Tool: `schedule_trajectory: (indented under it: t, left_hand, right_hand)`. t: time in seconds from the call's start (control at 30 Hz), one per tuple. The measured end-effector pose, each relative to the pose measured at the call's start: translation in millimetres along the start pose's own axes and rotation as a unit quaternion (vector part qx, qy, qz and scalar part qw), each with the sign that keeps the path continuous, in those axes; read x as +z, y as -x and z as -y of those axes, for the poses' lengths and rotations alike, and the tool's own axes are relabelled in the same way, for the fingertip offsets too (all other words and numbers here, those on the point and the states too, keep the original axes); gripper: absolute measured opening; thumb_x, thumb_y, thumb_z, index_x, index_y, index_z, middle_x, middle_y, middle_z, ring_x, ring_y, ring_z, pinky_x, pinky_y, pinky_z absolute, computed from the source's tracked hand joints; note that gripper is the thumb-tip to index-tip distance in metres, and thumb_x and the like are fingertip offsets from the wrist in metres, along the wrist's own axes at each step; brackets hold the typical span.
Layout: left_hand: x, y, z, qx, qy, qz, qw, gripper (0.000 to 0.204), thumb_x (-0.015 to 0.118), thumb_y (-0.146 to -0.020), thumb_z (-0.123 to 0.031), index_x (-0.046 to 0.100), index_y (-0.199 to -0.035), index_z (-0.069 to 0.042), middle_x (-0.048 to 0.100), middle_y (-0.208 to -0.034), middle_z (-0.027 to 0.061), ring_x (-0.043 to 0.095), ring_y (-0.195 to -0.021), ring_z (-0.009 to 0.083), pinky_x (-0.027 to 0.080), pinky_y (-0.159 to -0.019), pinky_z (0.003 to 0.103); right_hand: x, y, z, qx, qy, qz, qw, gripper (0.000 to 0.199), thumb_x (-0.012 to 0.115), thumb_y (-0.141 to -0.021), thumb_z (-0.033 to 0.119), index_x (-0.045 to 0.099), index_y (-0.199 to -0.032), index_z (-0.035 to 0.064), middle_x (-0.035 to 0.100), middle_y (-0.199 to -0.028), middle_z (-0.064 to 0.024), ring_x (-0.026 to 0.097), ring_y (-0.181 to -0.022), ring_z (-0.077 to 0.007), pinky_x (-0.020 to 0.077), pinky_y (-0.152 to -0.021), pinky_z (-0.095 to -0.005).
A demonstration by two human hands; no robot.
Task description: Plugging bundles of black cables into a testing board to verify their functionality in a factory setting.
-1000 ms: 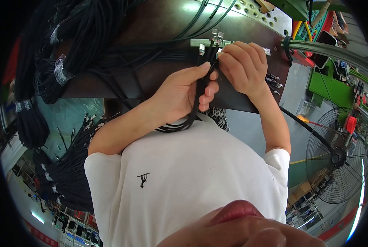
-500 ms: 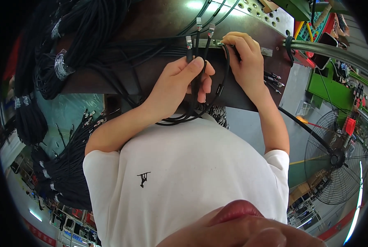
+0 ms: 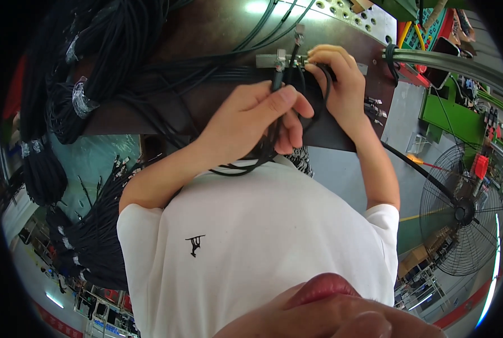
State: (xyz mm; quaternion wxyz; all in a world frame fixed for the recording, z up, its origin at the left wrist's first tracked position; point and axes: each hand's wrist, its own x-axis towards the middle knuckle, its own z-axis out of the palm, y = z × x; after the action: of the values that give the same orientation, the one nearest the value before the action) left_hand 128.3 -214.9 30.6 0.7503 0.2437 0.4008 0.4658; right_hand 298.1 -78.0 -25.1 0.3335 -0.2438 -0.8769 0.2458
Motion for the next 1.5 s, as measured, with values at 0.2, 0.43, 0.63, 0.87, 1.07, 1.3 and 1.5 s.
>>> schedule_trajectory:
  t: [0.2, 0.43, 0.63, 0.87, 1.07, 1.3, 1.5]
  left_hand:
    - [0, -7, 7, -0.028, 0.000, 0.011, 1.000, 0.043, 0.039, -0.105, -0.036, 0.058, -0.101, 0.002, 0.065, -0.073, 0.0113, 0.061, -0.059, 0.0152, 0.050, -0.057, 0.025]
    - [1, -11, 8, -0.038, 0.021, 0.008, 0.999, 0.042, 0.040, -0.105, -0.035, 0.058, -0.100, 0.002, 0.065, -0.072, 0.0112, 0.060, -0.056, 0.0151, 0.049, -0.053, 0.025]
    - [2, -16, 3, -0.059, 0.034, 0.019, 0.997, 0.042, 0.040, -0.105, -0.035, 0.059, -0.101, 0.003, 0.064, -0.070, 0.0112, 0.060, -0.055, 0.0151, 0.048, -0.051, 0.024]
    - [12, 11, 9, 0.134, -0.258, -0.050, 0.955, 0.046, 0.035, -0.107, -0.031, 0.049, -0.133, 0.003, 0.067, -0.084, 0.0054, 0.060, -0.067, 0.0094, 0.046, -0.061, 0.022]
    - [14, -2, -2, 0.005, 0.023, -0.029, 0.999, 0.042, 0.035, -0.107, -0.036, 0.053, -0.124, -0.003, 0.033, -0.062, -0.0067, 0.023, -0.052, 0.0013, 0.020, -0.045, 0.019]
    - [11, -9, 3, -0.086, 0.149, -0.039, 0.984, 0.030, 0.041, -0.104, -0.029, 0.058, -0.100, -0.005, 0.037, -0.065, -0.0055, 0.028, -0.054, 0.0035, 0.024, -0.046, 0.020]
    - [11, -14, -2, -0.122, 0.155, -0.028, 0.980, 0.031, 0.041, -0.104, -0.031, 0.057, -0.100, -0.004, 0.042, -0.066, -0.0038, 0.032, -0.055, 0.0041, 0.029, -0.044, 0.020]
  right_hand:
    - [3, -5, 4, -0.007, 0.056, -0.008, 0.998, 0.016, 0.071, -0.077, 0.003, 0.061, -0.088, 0.0075, 0.064, -0.091, -0.0024, 0.063, -0.082, -0.0244, 0.0482, -0.072, -0.0349]
    - [-3, -2, 5, 0.001, 0.099, 0.036, 0.994, 0.018, 0.070, -0.074, 0.004, 0.058, -0.086, 0.0092, 0.062, -0.090, -0.0031, 0.062, -0.080, -0.0252, 0.0489, -0.067, -0.0357]
    - [-14, 0, 14, -0.060, 0.150, -0.034, 0.986, 0.024, 0.070, -0.073, 0.003, 0.061, -0.094, 0.0110, 0.062, -0.092, -0.0021, 0.061, -0.086, -0.0237, 0.0473, -0.073, -0.0361]
    - [-42, 5, 4, -0.069, 0.132, -0.090, 0.985, 0.028, 0.066, -0.070, -0.008, 0.068, -0.094, 0.0070, 0.063, -0.088, -0.0047, 0.060, -0.082, -0.0248, 0.0497, -0.070, -0.0341]
    - [-39, 13, -1, -0.017, 0.106, 0.038, 0.993, 0.028, 0.064, -0.071, -0.010, 0.068, -0.093, 0.0081, 0.061, -0.086, -0.0055, 0.060, -0.083, -0.0252, 0.0505, -0.069, -0.0348]
    - [-42, 6, 5, 0.044, 0.053, 0.062, 0.996, 0.022, 0.065, -0.073, -0.009, 0.069, -0.089, 0.0061, 0.060, -0.080, -0.0058, 0.060, -0.076, -0.0246, 0.0497, -0.067, -0.0349]
    - [-46, 0, 10, -0.005, 0.161, 0.090, 0.983, 0.023, 0.066, -0.071, -0.007, 0.068, -0.090, 0.0058, 0.060, -0.083, -0.0062, 0.060, -0.080, -0.0249, 0.0494, -0.067, -0.0352]
